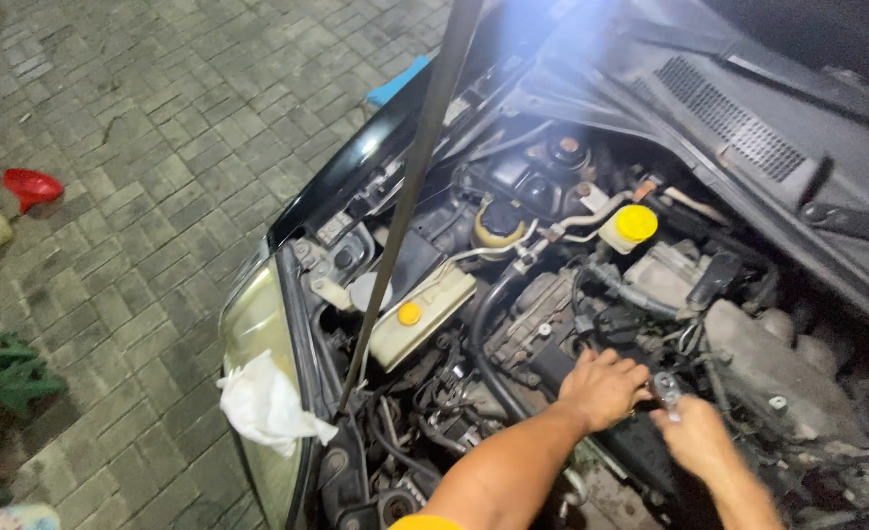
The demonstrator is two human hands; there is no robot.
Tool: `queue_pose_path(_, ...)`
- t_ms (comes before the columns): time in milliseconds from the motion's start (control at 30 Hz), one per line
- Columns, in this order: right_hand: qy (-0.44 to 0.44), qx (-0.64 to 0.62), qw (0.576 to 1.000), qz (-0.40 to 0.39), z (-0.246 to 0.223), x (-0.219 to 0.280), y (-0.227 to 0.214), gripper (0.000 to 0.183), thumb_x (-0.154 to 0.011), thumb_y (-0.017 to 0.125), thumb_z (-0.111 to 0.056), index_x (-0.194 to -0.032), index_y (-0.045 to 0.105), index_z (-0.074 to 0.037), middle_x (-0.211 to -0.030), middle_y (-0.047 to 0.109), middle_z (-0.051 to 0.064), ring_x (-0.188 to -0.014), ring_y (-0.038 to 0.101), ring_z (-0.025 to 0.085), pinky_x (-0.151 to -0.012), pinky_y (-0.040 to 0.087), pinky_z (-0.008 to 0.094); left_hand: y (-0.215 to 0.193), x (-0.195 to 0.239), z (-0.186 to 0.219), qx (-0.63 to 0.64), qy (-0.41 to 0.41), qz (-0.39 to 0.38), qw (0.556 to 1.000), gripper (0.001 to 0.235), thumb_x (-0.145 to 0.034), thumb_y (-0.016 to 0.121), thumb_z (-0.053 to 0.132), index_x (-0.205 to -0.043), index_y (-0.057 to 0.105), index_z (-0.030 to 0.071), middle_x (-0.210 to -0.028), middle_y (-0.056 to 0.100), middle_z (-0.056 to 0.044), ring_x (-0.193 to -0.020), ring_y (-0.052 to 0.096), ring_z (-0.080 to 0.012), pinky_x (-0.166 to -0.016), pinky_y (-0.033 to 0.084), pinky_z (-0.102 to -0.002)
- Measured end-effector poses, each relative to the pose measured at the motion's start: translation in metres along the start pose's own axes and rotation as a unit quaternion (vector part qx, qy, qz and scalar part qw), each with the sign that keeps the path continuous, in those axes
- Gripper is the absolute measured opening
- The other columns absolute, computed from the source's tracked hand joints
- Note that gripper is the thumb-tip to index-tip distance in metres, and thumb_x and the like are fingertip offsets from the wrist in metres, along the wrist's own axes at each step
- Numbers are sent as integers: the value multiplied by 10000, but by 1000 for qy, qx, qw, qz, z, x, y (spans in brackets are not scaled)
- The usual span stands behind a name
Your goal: The person uses a ratchet wrench to loosen and remove a bolt from the car engine. They then remove a spark plug from the engine and place it on a nearby tool cart.
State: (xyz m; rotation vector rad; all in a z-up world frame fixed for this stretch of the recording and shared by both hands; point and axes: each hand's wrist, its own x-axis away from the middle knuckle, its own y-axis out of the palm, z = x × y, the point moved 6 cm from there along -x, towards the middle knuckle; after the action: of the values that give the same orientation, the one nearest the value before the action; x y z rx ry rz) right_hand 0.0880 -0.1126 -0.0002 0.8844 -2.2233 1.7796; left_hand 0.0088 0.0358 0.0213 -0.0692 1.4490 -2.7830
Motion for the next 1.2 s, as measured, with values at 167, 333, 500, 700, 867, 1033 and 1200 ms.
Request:
queue_pose_path(167,-51,148,987,25,-4,14,-20,291,-884,636,-350,-1134,672,-204,-1013,795,194,-1014,729,428,-870,553,475,9,3,-1,-55,9,22,998,365,-1024,373,509,-1107,603,238,-1081,673,25,-1077,558,-245,-907,391,-467)
queue_pose_path(333,78,-573,815,-29,-59,54,16,369,-1013,592,-114,-1341,489,-247,-717,497,79,-587,504,187,-504,514,481,15,-2,-11,-51,12,17,998,197,-946,494,321,-1067,610,217,-1110,660,-5,-1089,567,-252,-903,398,-483)
queue_pose_path(500,79,-533,842,32,-74,61,1,467,-915,666,-128,-1356,514,-156,-642,454,-10,-384,447,96,-271,455,300,24,-10,-16,-69,-9,90,994,154,-927,557,338,-805,561,244,-783,608,51,-841,679,-220,-711,548,-410)
queue_pose_path(700,-134,-4,988,-70,-62,58,-91,492,-890,706,-227,-1367,627,-313,-1230,736,141,-1188,664,418,-967,542,583,18,-8,-1,-143,44,106,983,247,-871,676,448,-970,575,246,-983,578,31,-1038,573,-222,-859,497,-428)
queue_pose_path(867,-90,-5,995,-47,-81,62,-72,519,-881,697,-236,-1379,550,-242,-1204,715,165,-1126,694,395,-892,572,573,57,-20,-25,-132,48,142,980,203,-872,652,390,-953,574,221,-953,536,19,-1018,550,-228,-840,478,-416)
queue_pose_path(1033,49,-492,869,11,-73,44,-19,415,-841,594,0,-1227,470,87,-696,670,200,-413,667,327,-386,591,429,65,-18,-33,-120,59,171,976,202,-825,627,350,-937,583,189,-931,523,3,-991,544,-233,-831,464,-403)
queue_pose_path(1200,-67,4,997,-49,-72,48,-58,488,-885,690,-135,-1334,577,-287,-1048,772,65,-1064,735,345,-846,587,539,52,-16,-22,-143,56,190,970,232,-805,681,378,-935,603,203,-926,507,19,-997,526,-235,-828,455,-416)
